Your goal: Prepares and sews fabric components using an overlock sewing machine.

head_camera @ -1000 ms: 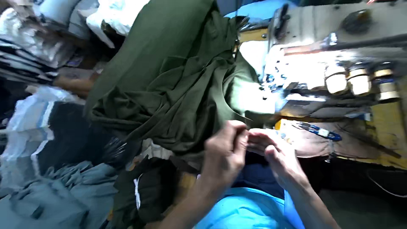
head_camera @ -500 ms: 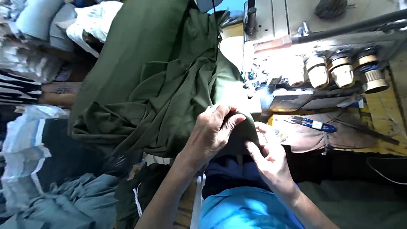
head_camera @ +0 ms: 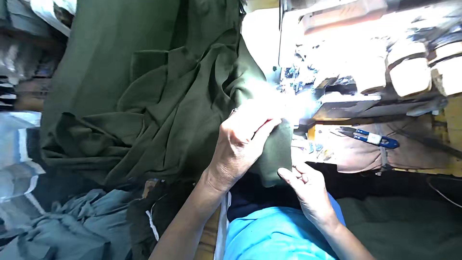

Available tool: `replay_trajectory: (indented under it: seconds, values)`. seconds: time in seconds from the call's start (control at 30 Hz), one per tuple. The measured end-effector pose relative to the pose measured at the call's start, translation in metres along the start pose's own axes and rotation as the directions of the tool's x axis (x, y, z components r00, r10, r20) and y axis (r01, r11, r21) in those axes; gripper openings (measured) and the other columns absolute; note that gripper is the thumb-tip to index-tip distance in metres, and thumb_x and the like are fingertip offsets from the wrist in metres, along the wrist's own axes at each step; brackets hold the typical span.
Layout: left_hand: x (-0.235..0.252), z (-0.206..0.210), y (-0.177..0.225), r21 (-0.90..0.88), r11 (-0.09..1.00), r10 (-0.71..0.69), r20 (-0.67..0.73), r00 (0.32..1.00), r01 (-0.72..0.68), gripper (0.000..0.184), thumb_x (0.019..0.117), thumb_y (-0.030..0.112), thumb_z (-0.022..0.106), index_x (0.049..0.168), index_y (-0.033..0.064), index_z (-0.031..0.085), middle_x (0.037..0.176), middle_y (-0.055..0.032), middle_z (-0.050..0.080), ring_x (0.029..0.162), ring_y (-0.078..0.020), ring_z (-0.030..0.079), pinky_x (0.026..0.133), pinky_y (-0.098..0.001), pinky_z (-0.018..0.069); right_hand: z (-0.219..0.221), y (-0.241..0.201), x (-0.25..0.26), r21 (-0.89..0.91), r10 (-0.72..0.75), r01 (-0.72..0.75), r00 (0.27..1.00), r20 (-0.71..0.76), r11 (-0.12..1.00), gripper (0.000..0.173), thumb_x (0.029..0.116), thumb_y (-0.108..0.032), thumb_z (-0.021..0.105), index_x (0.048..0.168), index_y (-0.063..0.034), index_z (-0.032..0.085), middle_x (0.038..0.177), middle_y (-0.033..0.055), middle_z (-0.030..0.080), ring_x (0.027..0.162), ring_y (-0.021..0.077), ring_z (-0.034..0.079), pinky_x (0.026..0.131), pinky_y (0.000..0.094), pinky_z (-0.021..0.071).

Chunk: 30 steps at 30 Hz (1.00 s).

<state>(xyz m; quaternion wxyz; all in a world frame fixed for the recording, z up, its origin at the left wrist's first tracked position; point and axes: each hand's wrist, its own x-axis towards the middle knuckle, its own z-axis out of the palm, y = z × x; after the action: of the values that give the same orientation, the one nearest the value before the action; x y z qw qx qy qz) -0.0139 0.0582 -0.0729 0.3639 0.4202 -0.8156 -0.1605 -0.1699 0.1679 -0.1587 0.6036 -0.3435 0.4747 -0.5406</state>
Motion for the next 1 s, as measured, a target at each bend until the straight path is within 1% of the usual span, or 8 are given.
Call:
replay_trajectory:
  seconds: [0.13, 0.23, 0.43, 0.5, 0.6, 0.7, 0.83, 1.0]
  values:
    - [0.003, -0.001, 0.000, -0.045, 0.999, -0.019, 0.014, 1.000, 0.019, 0.008, 0.0929, 0.004, 0.070, 0.095, -0.0011, 0.076, 0.097, -0.0094, 0.070, 0.094, -0.0089, 0.066, 0.085, -0.0187, 0.0526, 0.004, 0.006, 0.002, 0.030, 0.041, -0.039, 0.998, -0.047, 0.999, 0.007, 0.0950, 0.001, 0.064, 0.100, -0.0030, 0.068, 0.080, -0.0031, 0.072, 0.074, 0.0029, 0.069, 0.072, 0.0193, 0.0585]
    - [0.003, 0.000, 0.002, -0.045, 0.998, -0.038, 0.012, 0.999, 0.039, 0.008, 0.0924, 0.006, 0.071, 0.094, 0.0004, 0.076, 0.096, -0.0079, 0.070, 0.093, -0.0081, 0.066, 0.083, -0.0182, 0.0526, 0.002, 0.010, 0.000, 0.066, 0.095, -0.095, 0.995, 0.001, 0.993, 0.013, 0.1023, -0.002, 0.052, 0.107, -0.0016, 0.064, 0.090, 0.0002, 0.071, 0.084, 0.0070, 0.071, 0.080, 0.0244, 0.0606]
    - [0.005, 0.005, 0.007, -0.045, 0.995, -0.091, -0.035, 0.995, 0.090, 0.006, 0.0900, 0.004, 0.074, 0.095, 0.0011, 0.074, 0.094, -0.0061, 0.070, 0.090, -0.0075, 0.066, 0.081, -0.0197, 0.0542, 0.007, 0.015, 0.004, 0.037, 0.026, -0.023, 0.997, -0.076, 0.999, 0.009, 0.0939, 0.004, 0.064, 0.102, 0.0005, 0.066, 0.081, 0.0014, 0.074, 0.076, 0.0042, 0.071, 0.074, 0.0185, 0.0580]
    - [0.002, 0.009, 0.009, 0.053, 0.996, -0.065, -0.059, 0.996, 0.068, 0.007, 0.0917, 0.007, 0.072, 0.097, 0.0041, 0.075, 0.098, -0.0054, 0.071, 0.094, -0.0100, 0.066, 0.084, -0.0242, 0.0532, 0.004, 0.016, 0.003, -0.063, -0.033, 0.029, 0.997, -0.063, 0.998, 0.007, 0.0958, 0.000, 0.063, 0.101, -0.0003, 0.067, 0.079, -0.0017, 0.073, 0.073, 0.0005, 0.068, 0.071, 0.0153, 0.0565]
    - [-0.016, 0.016, 0.014, 0.418, 0.905, 0.107, -0.035, 0.994, -0.083, 0.020, 0.0974, 0.010, 0.065, 0.111, 0.0103, 0.079, 0.119, -0.0096, 0.074, 0.113, -0.0220, 0.066, 0.097, -0.0411, 0.0420, -0.005, 0.006, -0.003, -0.238, -0.099, 0.096, 0.995, -0.001, 0.966, 0.010, 0.0976, -0.008, 0.062, 0.101, -0.0015, 0.069, 0.079, -0.0056, 0.071, 0.071, -0.0057, 0.065, 0.067, 0.0100, 0.0535]
    - [-0.027, 0.030, 0.014, 0.566, 0.819, 0.114, -0.006, 0.993, -0.090, 0.024, 0.1018, 0.017, 0.061, 0.118, 0.0093, 0.077, 0.123, -0.0092, 0.074, 0.115, -0.0241, 0.066, 0.101, -0.0414, 0.0424, -0.010, -0.015, -0.005, -0.258, -0.144, 0.157, 0.987, 0.067, 0.953, 0.010, 0.0994, -0.007, 0.057, 0.103, -0.0022, 0.066, 0.079, -0.0078, 0.069, 0.071, -0.0059, 0.063, 0.067, 0.0111, 0.0537]
    - [-0.009, 0.031, 0.003, 0.425, 0.901, 0.082, 0.026, 0.996, -0.085, 0.029, 0.1027, 0.012, 0.054, 0.122, -0.0009, 0.071, 0.130, -0.0184, 0.069, 0.126, -0.0311, 0.063, 0.109, -0.0438, 0.0431, -0.008, -0.025, 0.008, -0.169, -0.105, 0.122, 0.989, 0.106, 0.978, 0.009, 0.0996, -0.007, 0.058, 0.105, -0.0029, 0.065, 0.079, -0.0063, 0.068, 0.071, -0.0001, 0.065, 0.068, 0.0170, 0.0568]
    - [0.024, 0.004, -0.014, 0.200, 0.980, -0.031, 0.125, 0.992, 0.005, 0.028, 0.0971, 0.008, 0.057, 0.120, -0.0021, 0.069, 0.130, -0.0183, 0.068, 0.128, -0.0274, 0.061, 0.112, -0.0391, 0.0442, 0.011, -0.040, 0.017, 0.047, -0.043, 0.040, 0.997, 0.063, 0.998, 0.008, 0.0957, 0.002, 0.062, 0.103, -0.0006, 0.065, 0.085, 0.0009, 0.075, 0.077, 0.0116, 0.075, 0.075, 0.0291, 0.0656]
